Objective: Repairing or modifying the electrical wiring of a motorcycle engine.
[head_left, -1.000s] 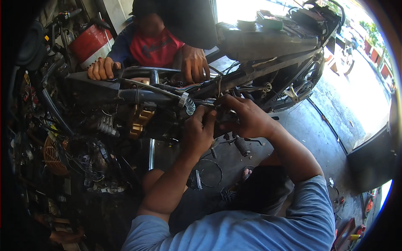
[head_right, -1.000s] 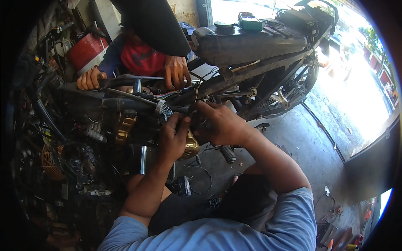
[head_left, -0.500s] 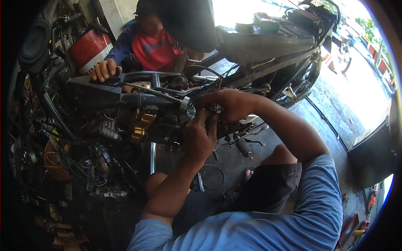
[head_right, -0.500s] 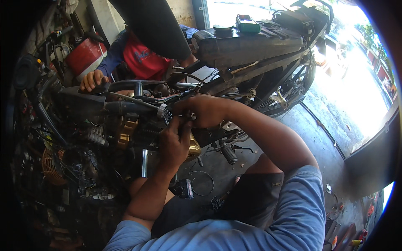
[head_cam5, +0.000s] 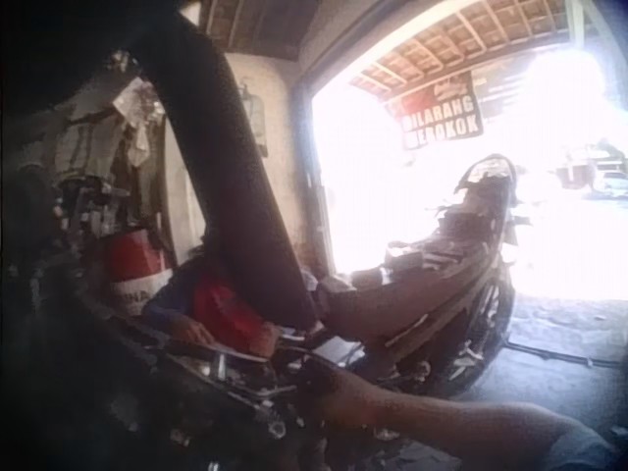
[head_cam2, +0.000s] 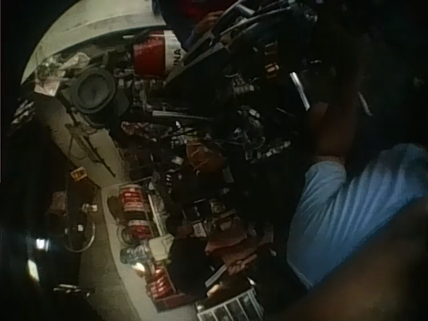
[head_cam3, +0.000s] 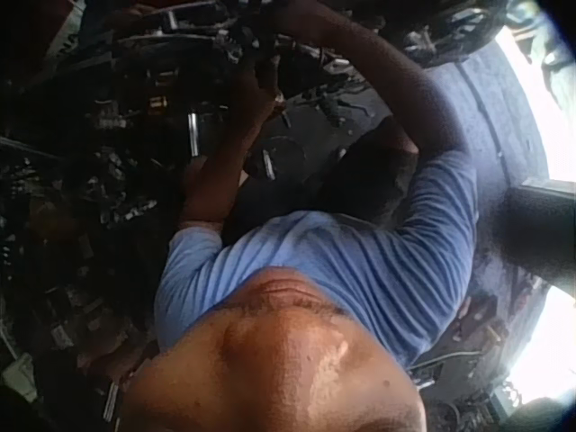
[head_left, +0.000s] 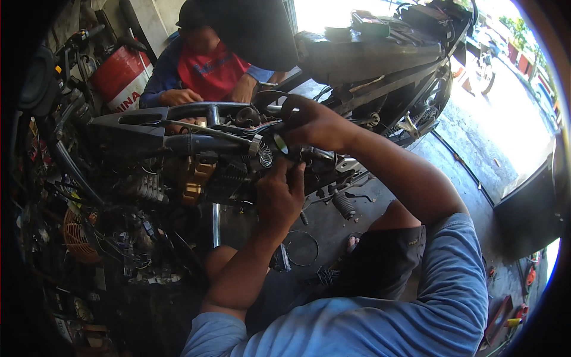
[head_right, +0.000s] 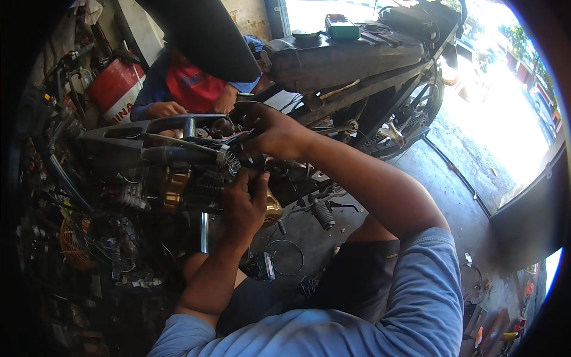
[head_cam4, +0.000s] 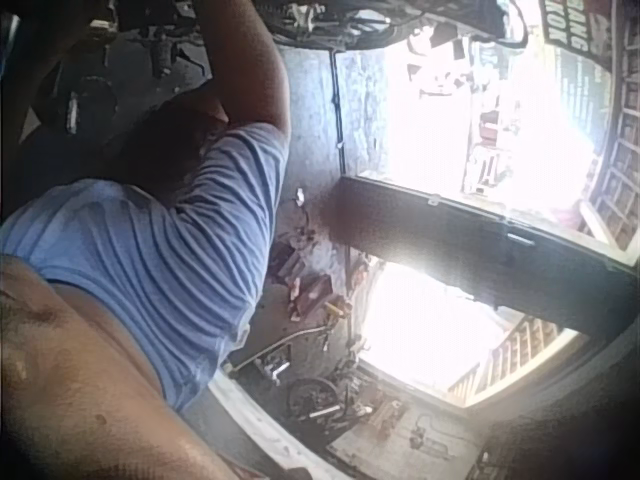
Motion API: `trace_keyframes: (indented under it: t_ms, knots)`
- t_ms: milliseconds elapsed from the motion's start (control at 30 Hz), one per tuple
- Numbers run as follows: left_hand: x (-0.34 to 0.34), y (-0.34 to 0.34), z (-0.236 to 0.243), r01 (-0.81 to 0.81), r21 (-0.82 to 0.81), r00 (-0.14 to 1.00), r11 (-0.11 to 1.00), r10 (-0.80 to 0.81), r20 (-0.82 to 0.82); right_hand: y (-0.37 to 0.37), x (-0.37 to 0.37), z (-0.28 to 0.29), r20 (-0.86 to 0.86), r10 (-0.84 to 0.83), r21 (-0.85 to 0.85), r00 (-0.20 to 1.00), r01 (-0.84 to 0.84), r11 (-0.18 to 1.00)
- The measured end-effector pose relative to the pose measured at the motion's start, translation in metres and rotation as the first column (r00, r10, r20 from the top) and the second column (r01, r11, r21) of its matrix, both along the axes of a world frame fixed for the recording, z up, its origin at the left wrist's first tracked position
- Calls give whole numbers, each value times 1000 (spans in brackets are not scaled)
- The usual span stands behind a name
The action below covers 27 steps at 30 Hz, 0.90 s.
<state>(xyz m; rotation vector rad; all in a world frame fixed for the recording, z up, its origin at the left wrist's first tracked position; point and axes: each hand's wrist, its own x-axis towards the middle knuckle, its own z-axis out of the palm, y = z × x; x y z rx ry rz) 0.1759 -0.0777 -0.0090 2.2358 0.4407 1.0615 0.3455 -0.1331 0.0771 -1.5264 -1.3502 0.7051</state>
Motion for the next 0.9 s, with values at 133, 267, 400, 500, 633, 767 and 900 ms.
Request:
trace_keyframes:
  t_ms: [133, 267, 400, 500, 633, 767, 900]
  knots:
    - [3, 7, -1, 8, -127, 999, 992, -13, -45, -23, 12, -5, -116, 54, 81, 992, -45, 996]
    - [3, 15, 4, 46, -96, 997, 994, -52, -55, -45, 15, -7, -144, 202, 149, 969, -181, 972]
    - [1, 33, -1, 168, -249, 974, 954, -199, -107, -64, 22, -6, 142, 138, 107, 980, -154, 982]
    - [1, 40, -1, 270, -399, 939, 876, -331, -90, -77, 32, -9, 675, 34, 125, 737, -160, 979]
    - [3, 32, 11, 281, -460, 936, 843, -347, -65, -83, 20, -12, 735, 64, 38, 675, -136, 990]
    - [5, 28, 16, 220, -295, 963, 930, -256, -88, -77, 10, -17, 554, 125, 47, 823, -181, 982]
    - [6, 27, 9, 216, -176, 975, 960, -221, -6, -70, 6, -19, 531, 75, -60, 844, -50, 997]
